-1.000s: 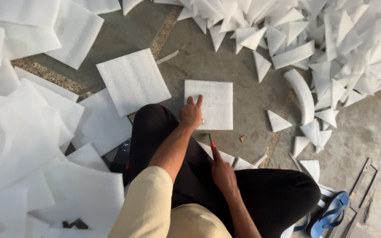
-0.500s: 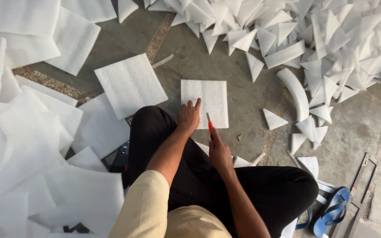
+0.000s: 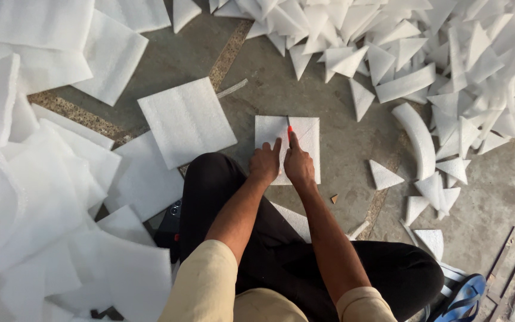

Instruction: The person sits on the floor and repeatedly cuts square white foam sheets into smaller pieces using a red utility knife. The cut pieces are discarded into a growing pile on the floor.

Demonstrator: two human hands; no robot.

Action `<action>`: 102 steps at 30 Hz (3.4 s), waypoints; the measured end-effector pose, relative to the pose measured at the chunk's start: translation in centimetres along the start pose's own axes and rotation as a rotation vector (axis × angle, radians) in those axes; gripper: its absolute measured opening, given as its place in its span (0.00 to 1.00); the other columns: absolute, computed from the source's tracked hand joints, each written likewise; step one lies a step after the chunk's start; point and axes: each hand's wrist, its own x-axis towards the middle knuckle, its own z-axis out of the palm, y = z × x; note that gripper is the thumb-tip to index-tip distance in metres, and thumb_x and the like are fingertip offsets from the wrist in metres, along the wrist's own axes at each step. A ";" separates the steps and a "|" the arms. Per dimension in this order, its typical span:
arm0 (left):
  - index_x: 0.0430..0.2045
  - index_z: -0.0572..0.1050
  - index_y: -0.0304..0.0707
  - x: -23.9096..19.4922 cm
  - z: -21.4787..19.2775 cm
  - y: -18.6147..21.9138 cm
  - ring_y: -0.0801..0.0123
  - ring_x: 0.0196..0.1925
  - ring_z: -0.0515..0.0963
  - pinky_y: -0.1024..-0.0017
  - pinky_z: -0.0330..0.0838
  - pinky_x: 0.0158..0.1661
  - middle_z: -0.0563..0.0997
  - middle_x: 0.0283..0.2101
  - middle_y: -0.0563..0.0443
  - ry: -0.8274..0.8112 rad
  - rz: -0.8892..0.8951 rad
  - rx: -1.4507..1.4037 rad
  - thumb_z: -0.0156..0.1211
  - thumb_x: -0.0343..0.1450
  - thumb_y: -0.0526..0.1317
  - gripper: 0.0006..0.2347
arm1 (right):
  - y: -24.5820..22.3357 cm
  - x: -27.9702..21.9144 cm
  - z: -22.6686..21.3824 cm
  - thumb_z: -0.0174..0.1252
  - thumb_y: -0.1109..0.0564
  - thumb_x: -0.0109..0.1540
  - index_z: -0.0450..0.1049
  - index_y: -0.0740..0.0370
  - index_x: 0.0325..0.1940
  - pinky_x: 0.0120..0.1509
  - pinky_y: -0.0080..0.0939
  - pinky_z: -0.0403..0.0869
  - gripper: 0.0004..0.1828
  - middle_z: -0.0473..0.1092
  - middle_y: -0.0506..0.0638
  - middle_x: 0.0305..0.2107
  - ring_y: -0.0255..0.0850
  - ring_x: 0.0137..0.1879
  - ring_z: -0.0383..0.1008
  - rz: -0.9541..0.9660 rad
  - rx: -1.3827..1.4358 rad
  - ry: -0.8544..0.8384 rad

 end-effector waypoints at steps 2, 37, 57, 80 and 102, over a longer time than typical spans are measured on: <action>0.74 0.48 0.56 0.0 -0.1 0.1 0.44 0.57 0.74 0.54 0.78 0.49 0.66 0.60 0.40 -0.035 -0.011 -0.012 0.72 0.65 0.44 0.43 | -0.2 0.0 -0.1 0.46 0.53 0.68 0.49 0.41 0.79 0.46 0.66 0.74 0.35 0.76 0.71 0.31 0.68 0.39 0.78 -0.002 -0.007 0.005; 0.55 0.70 0.30 0.2 8.1 2.2 0.39 0.57 0.76 0.53 0.72 0.56 0.76 0.55 0.28 0.345 0.318 -0.490 0.65 0.68 0.46 0.24 | 16.1 -8.1 3.3 0.56 0.52 0.69 0.72 0.69 0.46 0.25 0.39 0.64 0.14 0.67 0.46 0.24 0.35 0.24 0.65 0.198 1.245 0.099; 0.54 0.70 0.31 -8.8 1.3 2.6 0.60 0.51 0.82 0.62 0.77 0.51 0.80 0.50 0.42 0.181 0.146 -1.527 0.60 0.69 0.38 0.19 | 10.9 -11.8 0.7 0.70 0.53 0.55 0.77 0.73 0.43 0.40 0.41 0.81 0.21 0.79 0.57 0.30 0.42 0.32 0.81 0.073 1.209 -0.180; 0.56 0.74 0.32 -12.7 0.8 -1.6 0.48 0.48 0.84 0.56 0.78 0.48 0.84 0.47 0.34 -0.004 0.458 -0.323 0.69 0.60 0.51 0.31 | 12.3 -11.6 0.5 0.76 0.50 0.46 0.74 0.59 0.61 0.55 0.46 0.77 0.39 0.82 0.55 0.39 0.44 0.46 0.83 -0.089 0.446 -0.149; 0.78 0.37 0.39 -12.3 4.5 0.9 0.37 0.68 0.64 0.45 0.66 0.61 0.61 0.68 0.25 -0.523 0.522 -0.877 0.68 0.54 0.65 0.61 | 11.8 -12.7 1.9 0.48 0.34 0.69 0.75 0.69 0.55 0.45 0.42 0.71 0.34 0.76 0.57 0.35 0.43 0.41 0.75 0.087 0.734 0.227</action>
